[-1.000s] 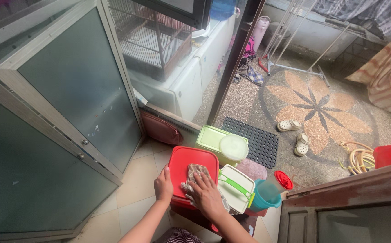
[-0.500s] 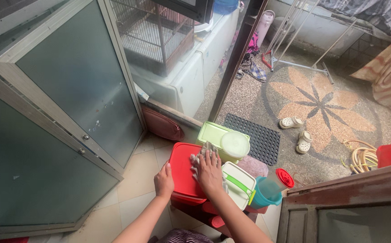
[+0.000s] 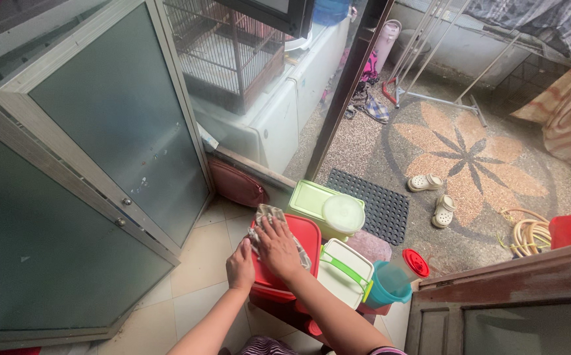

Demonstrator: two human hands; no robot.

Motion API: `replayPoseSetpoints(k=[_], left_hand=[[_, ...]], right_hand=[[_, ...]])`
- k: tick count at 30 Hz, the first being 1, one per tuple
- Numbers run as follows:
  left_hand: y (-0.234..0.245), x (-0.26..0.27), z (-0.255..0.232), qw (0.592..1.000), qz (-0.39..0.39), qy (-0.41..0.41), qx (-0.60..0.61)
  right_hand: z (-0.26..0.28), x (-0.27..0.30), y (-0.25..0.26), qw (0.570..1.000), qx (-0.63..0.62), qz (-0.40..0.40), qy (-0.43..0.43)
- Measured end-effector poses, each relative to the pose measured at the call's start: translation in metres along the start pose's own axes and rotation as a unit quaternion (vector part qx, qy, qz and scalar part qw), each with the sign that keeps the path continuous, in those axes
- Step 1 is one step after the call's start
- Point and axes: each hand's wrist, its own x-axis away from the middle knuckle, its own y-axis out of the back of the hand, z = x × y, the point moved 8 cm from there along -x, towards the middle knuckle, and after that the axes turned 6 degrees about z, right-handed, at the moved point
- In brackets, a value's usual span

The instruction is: The person wipes the exterior of a red plastic container with a patterned cloth. They rotate the container to clean different sides and then place the lid back on top. The person is standing in a doorway area with other containers nearby.

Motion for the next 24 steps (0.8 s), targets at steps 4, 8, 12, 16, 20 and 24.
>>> replayPoseSetpoints(k=[4, 8, 12, 16, 20, 24], left_hand=[[-0.002, -0.004, 0.002, 0.999, -0.001, -0.046, 0.007], [-0.004, -0.004, 0.006, 1.000, 0.009, -0.010, 0.011], [-0.007, -0.002, 0.013, 1.000, 0.014, 0.006, -0.001], [-0.008, -0.005, 0.014, 0.997, -0.004, -0.059, -0.043], [-0.001, -0.001, 0.005, 1.000, 0.004, 0.003, 0.006], [0.014, 0.007, -0.020, 1.000, 0.000, -0.003, 0.028]], right_hand=[[0.006, 0.008, -0.004, 0.999, -0.024, 0.006, 0.031], [0.015, 0.023, -0.003, 0.996, -0.050, 0.007, 0.078], [0.022, 0.043, -0.001, 0.991, -0.069, 0.023, 0.111], [0.025, 0.063, 0.007, 0.989, -0.070, 0.046, 0.119], [0.018, 0.081, 0.019, 0.989, -0.059, 0.077, 0.110], [0.004, 0.093, 0.029, 0.993, -0.038, 0.073, 0.083]])
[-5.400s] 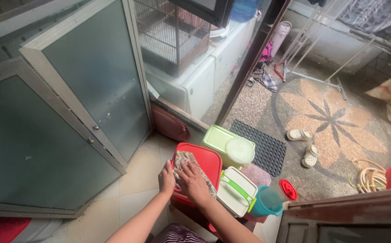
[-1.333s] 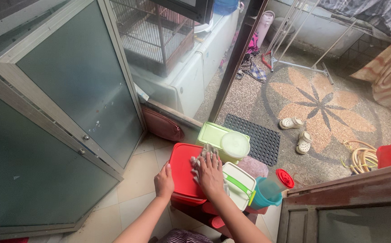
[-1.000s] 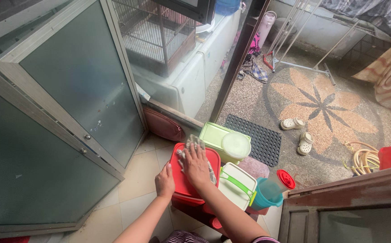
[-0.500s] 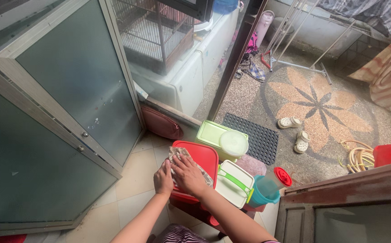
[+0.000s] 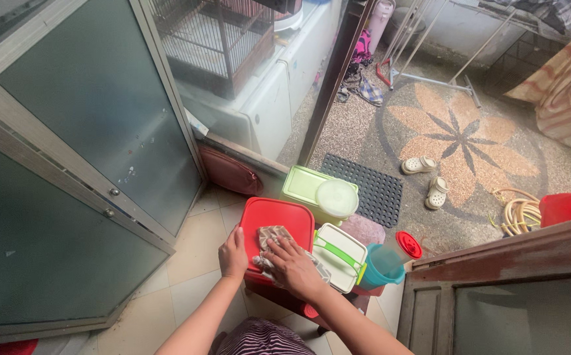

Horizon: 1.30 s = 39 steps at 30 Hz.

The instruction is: The person wipes the exterior of a red plastic container with a patterned cloth. They rotate the container to clean different sides and then place the lid back on top. The person is standing in a doorway area with other containers nearby.

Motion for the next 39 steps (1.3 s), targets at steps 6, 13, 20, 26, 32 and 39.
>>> replayPoseSetpoints(k=[6, 13, 20, 26, 32, 39], left_hand=[[0.000, -0.003, 0.001, 1.000, 0.002, 0.011, -0.013], [-0.002, -0.003, 0.004, 1.000, 0.016, 0.017, -0.018], [-0.005, -0.007, 0.007, 0.998, 0.033, 0.020, -0.042], [-0.006, -0.010, 0.009, 0.998, 0.034, 0.005, -0.047], [-0.005, -0.009, 0.006, 0.998, 0.038, 0.015, -0.050], [-0.008, -0.008, 0.006, 0.999, 0.033, -0.021, 0.012]], right_hand=[[-0.020, 0.003, 0.005, 0.997, 0.012, 0.001, -0.077], [-0.048, -0.002, 0.007, 0.984, 0.024, -0.006, -0.177], [-0.073, -0.032, 0.004, 0.977, 0.059, -0.003, -0.206], [-0.080, -0.063, -0.011, 0.972, 0.056, -0.064, -0.219], [-0.052, -0.093, -0.009, 0.983, 0.048, -0.095, -0.152], [-0.027, -0.096, -0.008, 0.994, -0.001, -0.063, -0.088]])
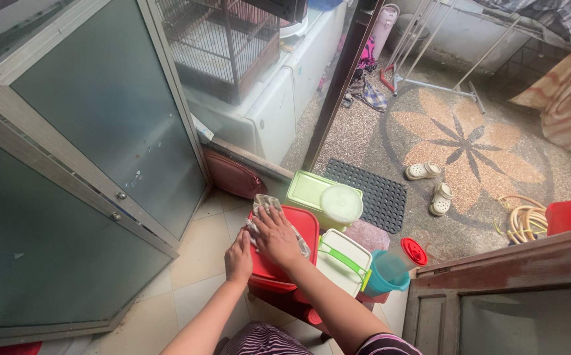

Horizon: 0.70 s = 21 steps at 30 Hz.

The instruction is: The person wipes the exterior of a red plastic container with a patterned cloth. They rotate the container to clean different sides and then place the lid back on top. The person is standing in a doorway area with other containers nearby.

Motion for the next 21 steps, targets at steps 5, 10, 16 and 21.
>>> replayPoseSetpoints(k=[5, 10, 16, 21], left_hand=[[-0.008, -0.002, 0.017, 0.999, 0.018, 0.024, -0.011], [-0.012, -0.004, 0.026, 1.000, -0.007, -0.018, -0.019], [-0.018, -0.004, 0.041, 1.000, -0.013, -0.002, -0.027], [-0.009, 0.004, 0.008, 0.977, -0.059, -0.158, -0.127]], right_hand=[[0.008, 0.007, -0.004, 1.000, -0.006, 0.001, 0.026], [0.016, 0.019, -0.008, 0.999, -0.007, 0.008, 0.050], [0.019, 0.042, -0.014, 0.996, -0.033, 0.029, 0.077], [0.019, 0.067, -0.010, 0.993, -0.017, 0.068, 0.095]])
